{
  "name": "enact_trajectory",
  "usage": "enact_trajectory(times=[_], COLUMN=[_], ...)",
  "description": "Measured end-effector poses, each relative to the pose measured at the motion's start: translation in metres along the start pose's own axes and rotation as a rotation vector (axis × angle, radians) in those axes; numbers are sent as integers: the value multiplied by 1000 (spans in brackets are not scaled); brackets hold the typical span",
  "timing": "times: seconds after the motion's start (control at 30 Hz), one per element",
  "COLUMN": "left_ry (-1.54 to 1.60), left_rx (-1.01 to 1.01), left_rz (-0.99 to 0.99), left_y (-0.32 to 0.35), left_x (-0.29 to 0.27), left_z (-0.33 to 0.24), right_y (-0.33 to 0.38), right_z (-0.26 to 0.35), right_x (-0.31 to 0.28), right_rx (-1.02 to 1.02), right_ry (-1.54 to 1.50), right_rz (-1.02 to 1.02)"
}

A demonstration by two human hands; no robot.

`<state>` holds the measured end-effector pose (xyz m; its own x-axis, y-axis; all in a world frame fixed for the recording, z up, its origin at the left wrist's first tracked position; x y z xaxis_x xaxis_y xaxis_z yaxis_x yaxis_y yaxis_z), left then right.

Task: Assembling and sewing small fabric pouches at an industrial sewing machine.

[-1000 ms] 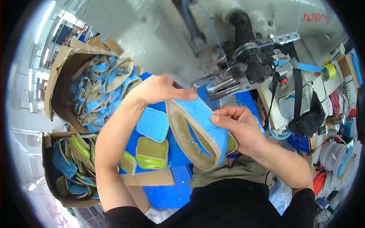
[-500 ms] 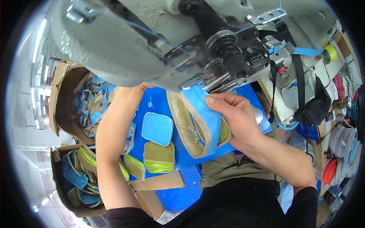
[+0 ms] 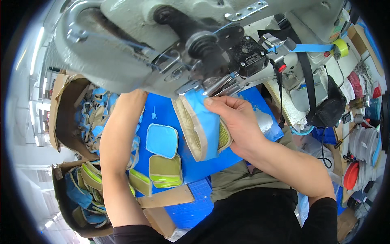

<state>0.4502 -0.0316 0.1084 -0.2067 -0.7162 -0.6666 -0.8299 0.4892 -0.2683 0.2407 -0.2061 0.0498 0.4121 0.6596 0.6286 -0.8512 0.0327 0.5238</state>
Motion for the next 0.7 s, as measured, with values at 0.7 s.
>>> enact_trajectory(times=[0.7], left_ry=[1449], left_rx=[-864], left_rz=[-457], left_y=[239], left_x=[77], left_z=[-159], right_y=[58], right_z=[11], right_x=[-41], right_rx=[-340], right_ry=[279], right_rz=[141])
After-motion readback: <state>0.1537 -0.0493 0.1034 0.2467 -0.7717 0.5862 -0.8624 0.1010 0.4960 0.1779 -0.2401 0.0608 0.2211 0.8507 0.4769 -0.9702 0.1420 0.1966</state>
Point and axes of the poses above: each hand's wrist, its own y-axis away from the middle knuckle, its own x-axis out of the palm, z = x × y, the point moved 5 cm from there along -y, towards the middle knuckle, and after that the axes turned 15 degrees about -z, right-handed, at the moved point
